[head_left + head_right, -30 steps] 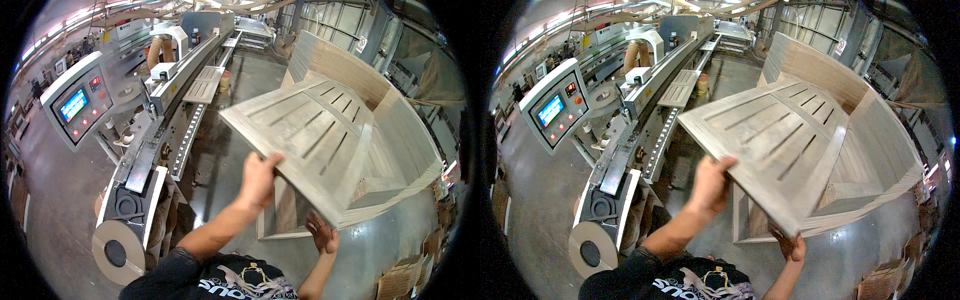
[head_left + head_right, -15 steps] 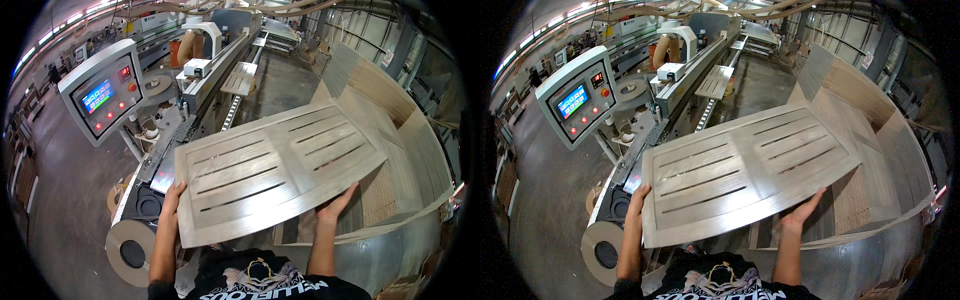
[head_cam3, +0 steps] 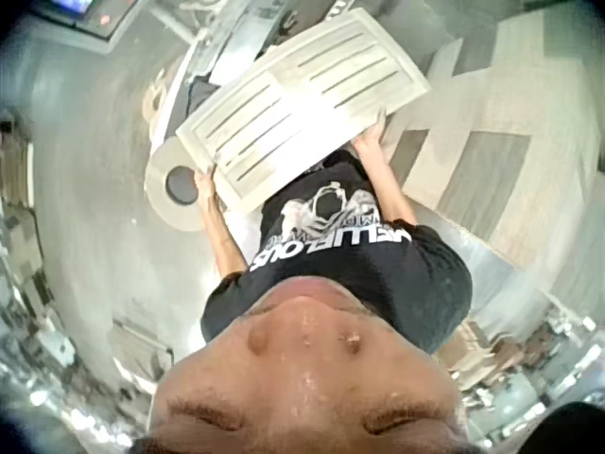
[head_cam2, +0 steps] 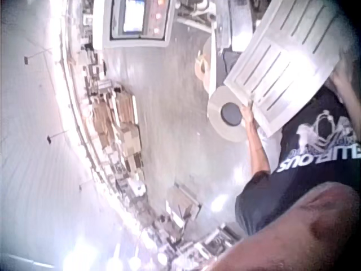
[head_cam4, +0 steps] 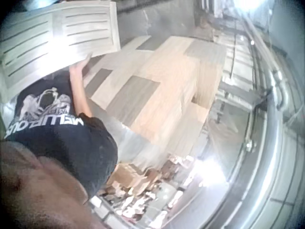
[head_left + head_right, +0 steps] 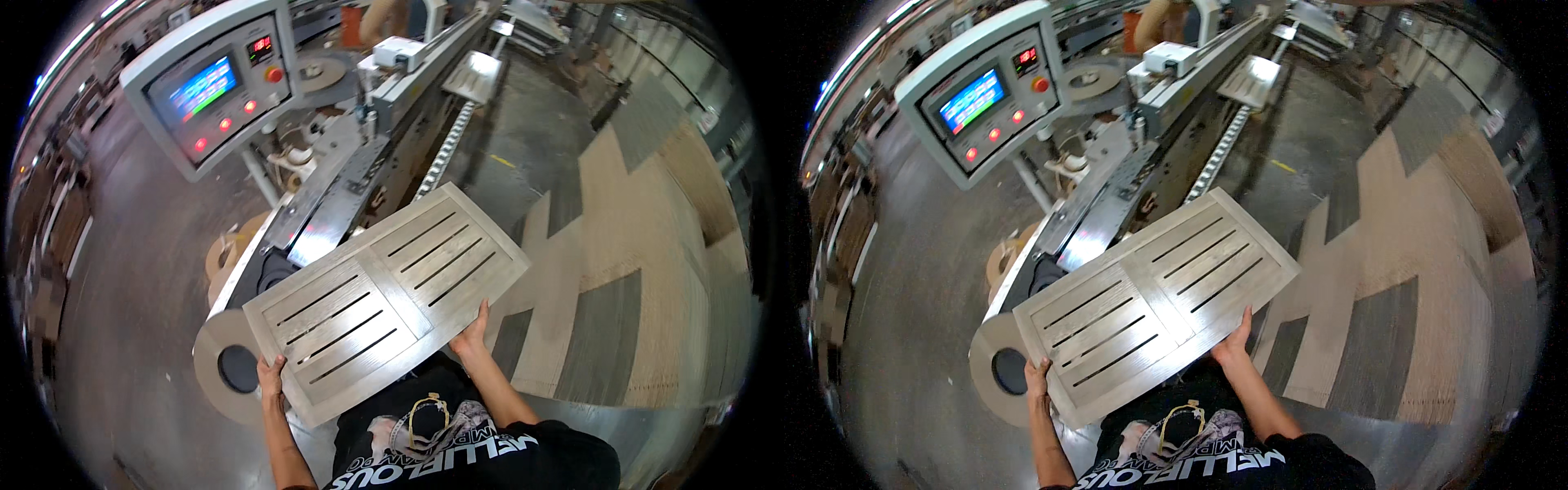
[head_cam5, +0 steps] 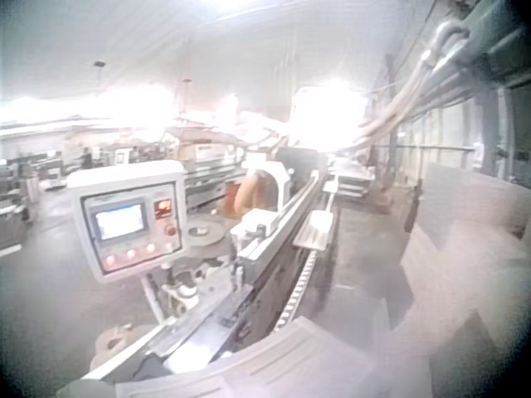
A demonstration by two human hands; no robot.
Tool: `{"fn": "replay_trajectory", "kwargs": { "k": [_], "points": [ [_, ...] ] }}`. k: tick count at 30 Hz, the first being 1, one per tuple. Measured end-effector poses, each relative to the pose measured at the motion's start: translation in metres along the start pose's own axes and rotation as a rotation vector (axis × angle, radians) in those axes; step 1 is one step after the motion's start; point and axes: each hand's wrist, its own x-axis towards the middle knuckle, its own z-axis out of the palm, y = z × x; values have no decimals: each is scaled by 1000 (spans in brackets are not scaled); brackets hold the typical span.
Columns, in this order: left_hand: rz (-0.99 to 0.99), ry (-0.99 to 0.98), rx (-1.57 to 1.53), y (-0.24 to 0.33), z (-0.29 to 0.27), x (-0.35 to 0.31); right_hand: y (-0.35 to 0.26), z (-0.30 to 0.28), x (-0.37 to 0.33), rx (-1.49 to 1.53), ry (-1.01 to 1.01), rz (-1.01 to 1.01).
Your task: The person repeatedly picks up wooden panels from a stack and feeds them one by one into a machine conveyor by hand.
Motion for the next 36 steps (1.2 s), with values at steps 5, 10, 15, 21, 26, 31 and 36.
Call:
{"fn": "replay_trajectory", "kwargs": {
  "k": [5, 10, 15, 21, 26, 31, 36],
  "points": [
    [8, 202, -171, -19, -7, -28, 29, -1, 50, -130, -16, 186],
    [1, 346, -42, -57, -10, -33, 51, 11, 98, -165, -161, 332],
    [-80, 487, -29, -50, 19, -46, 59, 12, 143, -331, 38, 423],
    [-157, 606, -34, -88, 33, -64, 74, 30, 182, -341, 72, 511],
    [-89, 461, 431, -37, 105, -129, 67, 53, 192, -323, 205, 538],
    [-82, 265, 775, -45, 114, -161, 60, 80, 178, -515, 359, 513],
    [-422, 306, 1042, -10, 135, -148, 44, 94, 172, -524, 408, 523]
  ]
}}
